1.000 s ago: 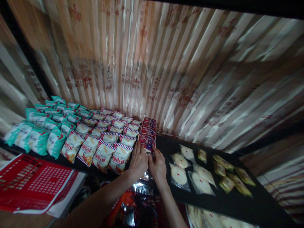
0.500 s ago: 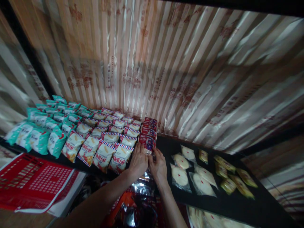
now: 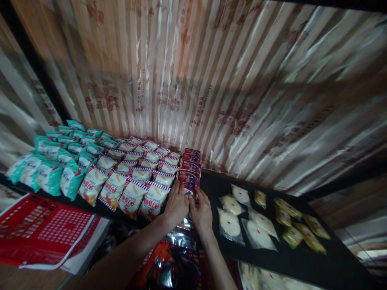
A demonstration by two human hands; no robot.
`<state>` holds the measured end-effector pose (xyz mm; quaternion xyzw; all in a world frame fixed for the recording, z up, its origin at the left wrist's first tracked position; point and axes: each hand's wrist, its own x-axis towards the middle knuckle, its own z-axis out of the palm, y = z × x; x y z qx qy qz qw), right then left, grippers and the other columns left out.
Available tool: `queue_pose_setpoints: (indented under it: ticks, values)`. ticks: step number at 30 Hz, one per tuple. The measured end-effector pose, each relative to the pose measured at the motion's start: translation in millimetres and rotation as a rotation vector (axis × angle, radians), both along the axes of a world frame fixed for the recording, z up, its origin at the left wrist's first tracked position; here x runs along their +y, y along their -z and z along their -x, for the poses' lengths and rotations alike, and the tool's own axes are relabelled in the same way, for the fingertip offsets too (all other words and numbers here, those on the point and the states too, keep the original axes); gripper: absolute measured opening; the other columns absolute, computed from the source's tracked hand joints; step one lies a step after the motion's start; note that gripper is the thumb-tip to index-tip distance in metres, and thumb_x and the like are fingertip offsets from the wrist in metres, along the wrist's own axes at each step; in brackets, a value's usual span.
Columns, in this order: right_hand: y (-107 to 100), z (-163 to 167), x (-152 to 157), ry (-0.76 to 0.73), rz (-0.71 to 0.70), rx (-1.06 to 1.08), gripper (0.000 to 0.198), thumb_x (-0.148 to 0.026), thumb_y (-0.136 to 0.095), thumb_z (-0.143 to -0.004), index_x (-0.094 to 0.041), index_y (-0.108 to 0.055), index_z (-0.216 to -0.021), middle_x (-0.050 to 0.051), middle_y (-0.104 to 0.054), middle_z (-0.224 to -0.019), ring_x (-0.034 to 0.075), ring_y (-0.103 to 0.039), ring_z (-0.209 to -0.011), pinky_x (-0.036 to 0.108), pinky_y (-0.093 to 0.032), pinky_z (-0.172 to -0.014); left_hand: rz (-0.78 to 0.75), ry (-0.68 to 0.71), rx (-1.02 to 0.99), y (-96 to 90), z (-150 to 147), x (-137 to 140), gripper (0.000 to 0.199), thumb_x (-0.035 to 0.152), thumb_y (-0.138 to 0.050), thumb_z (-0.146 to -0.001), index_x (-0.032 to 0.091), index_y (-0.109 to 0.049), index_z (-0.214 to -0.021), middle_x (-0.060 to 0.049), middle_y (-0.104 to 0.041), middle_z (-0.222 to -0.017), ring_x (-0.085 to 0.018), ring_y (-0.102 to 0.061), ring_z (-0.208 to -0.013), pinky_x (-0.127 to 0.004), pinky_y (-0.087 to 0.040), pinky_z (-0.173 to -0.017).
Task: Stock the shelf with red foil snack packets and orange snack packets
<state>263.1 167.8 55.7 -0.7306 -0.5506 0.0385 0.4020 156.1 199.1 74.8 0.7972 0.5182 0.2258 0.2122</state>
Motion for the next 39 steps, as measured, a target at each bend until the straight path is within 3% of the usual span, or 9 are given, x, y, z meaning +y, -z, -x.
queue_pose_setpoints:
  ticks: [14,23,28,31,34,36,39]
  values:
    - [-4,-3,0,-0.043,-0.028,0.016,0.05,-0.041,-0.042,-0.082,-0.01,-0.059,-0.118,0.018,-0.059,-0.119,0.027,-0.052,-0.111,0.044,-0.043,-0.094,-0.055,-0.092,-0.143,13.4,-5,-1,0.05,0.019,-0.034,-0.087,0.001,-0.039,-0.134,-0.02,-0.033,-0.145,-0.028,-0.023,-0.138,-0.049,-0.029,-0.111]
    - [-9,-1,-7,-0.062,-0.064,0.133,0.051,-0.047,-0.043,-0.083,-0.014,-0.06,-0.118,0.016,-0.057,-0.122,0.026,-0.051,-0.114,0.045,-0.04,-0.098,-0.247,-0.04,-0.058,9.8,1,-8,0.048,0.019,-0.033,-0.089,-0.003,-0.039,-0.132,-0.025,-0.027,-0.146,-0.03,-0.022,-0.138,-0.049,-0.031,-0.11]
    - [-12,-4,-17,-0.022,-0.107,0.201,0.049,-0.05,-0.045,-0.083,-0.017,-0.062,-0.115,0.015,-0.055,-0.126,0.025,-0.049,-0.118,0.046,-0.036,-0.101,-0.382,0.051,-0.106,3.4,10,-13,0.043,0.015,-0.031,-0.09,0.001,-0.045,-0.128,-0.023,-0.039,-0.142,-0.028,-0.029,-0.136,-0.048,-0.037,-0.107]
    - [-13,-4,-36,0.055,-0.158,0.312,0.051,-0.052,-0.047,-0.082,-0.016,-0.06,-0.115,0.015,-0.056,-0.125,0.026,-0.049,-0.117,0.046,-0.035,-0.102,-0.457,0.162,-0.19,-1.2,23,-33,0.038,0.011,-0.031,-0.088,0.007,-0.052,-0.12,-0.019,-0.046,-0.137,-0.025,-0.034,-0.134,-0.045,-0.04,-0.105]
    - [-7,4,-71,0.175,-0.183,0.515,0.051,-0.052,-0.049,-0.081,-0.015,-0.056,-0.116,0.014,-0.061,-0.118,0.024,-0.055,-0.109,0.041,-0.041,-0.096,-0.456,0.374,-0.311,6.9,42,-71,0.036,0.01,-0.032,-0.087,0.012,-0.055,-0.114,-0.015,-0.058,-0.123,-0.021,-0.047,-0.123,-0.04,-0.044,-0.101]
    - [2,12,-99,0.213,-0.166,0.62,0.049,-0.051,-0.049,-0.082,-0.015,-0.055,-0.115,0.013,-0.064,-0.109,0.022,-0.06,-0.1,0.037,-0.046,-0.089,-0.372,0.527,-0.347,25.1,56,-103,0.035,0.011,-0.032,-0.086,0.014,-0.058,-0.11,-0.013,-0.063,-0.111,-0.021,-0.054,-0.11,-0.037,-0.048,-0.094]
    - [26,26,-139,0.165,0.001,0.63,0.045,-0.051,-0.046,-0.084,-0.016,-0.056,-0.11,0.009,-0.069,-0.092,0.021,-0.064,-0.085,0.033,-0.049,-0.078,-0.062,0.668,-0.224,67.7,78,-147,0.031,0.013,-0.036,-0.083,0.015,-0.06,-0.103,-0.012,-0.064,-0.105,-0.021,-0.058,-0.099,-0.035,-0.05,-0.087]
